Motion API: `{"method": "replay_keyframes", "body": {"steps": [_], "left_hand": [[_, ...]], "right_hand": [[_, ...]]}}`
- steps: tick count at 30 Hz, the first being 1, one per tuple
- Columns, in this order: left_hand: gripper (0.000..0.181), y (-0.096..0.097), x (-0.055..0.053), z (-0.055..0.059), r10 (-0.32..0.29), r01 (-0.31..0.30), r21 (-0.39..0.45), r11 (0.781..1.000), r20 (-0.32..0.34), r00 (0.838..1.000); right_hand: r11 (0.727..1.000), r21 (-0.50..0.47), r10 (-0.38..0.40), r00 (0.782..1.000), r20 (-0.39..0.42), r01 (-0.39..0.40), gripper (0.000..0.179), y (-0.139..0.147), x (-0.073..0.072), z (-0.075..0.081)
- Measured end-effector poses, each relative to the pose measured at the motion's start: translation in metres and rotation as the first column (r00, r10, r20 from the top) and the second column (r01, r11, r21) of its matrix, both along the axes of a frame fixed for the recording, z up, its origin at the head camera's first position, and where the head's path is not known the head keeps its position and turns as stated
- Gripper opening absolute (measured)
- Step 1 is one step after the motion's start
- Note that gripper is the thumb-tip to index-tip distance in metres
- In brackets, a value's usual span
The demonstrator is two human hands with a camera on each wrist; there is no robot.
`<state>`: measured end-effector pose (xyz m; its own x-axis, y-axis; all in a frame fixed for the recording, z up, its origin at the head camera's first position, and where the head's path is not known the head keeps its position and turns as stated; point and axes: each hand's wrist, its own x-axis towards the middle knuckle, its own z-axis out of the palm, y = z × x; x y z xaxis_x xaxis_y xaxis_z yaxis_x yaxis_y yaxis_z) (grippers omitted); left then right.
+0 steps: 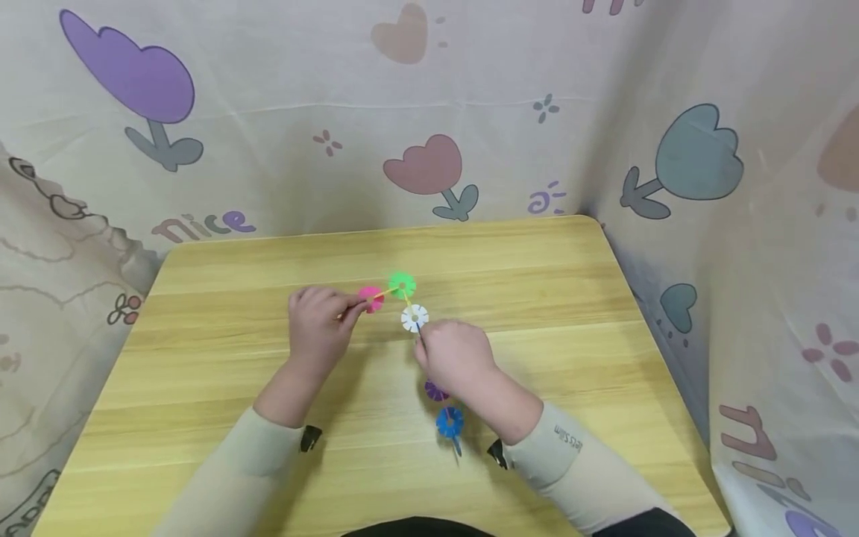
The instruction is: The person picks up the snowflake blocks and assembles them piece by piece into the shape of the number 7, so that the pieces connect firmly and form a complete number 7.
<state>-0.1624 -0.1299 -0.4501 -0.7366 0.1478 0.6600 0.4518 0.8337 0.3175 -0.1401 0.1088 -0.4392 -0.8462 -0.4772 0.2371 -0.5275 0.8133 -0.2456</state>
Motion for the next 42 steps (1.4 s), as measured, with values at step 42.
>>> {"method": "replay_keyframes", "body": {"steps": [42], "left_hand": [[0.005,0.037,-0.030,-0.039,0.121,0.031,-0.300,0.953,0.475,0.872]], "right_hand": [[0.981,0.051,-0.189,0.883,0.429,0.185,0.043,0.013,-0.003,-0.044]]}}
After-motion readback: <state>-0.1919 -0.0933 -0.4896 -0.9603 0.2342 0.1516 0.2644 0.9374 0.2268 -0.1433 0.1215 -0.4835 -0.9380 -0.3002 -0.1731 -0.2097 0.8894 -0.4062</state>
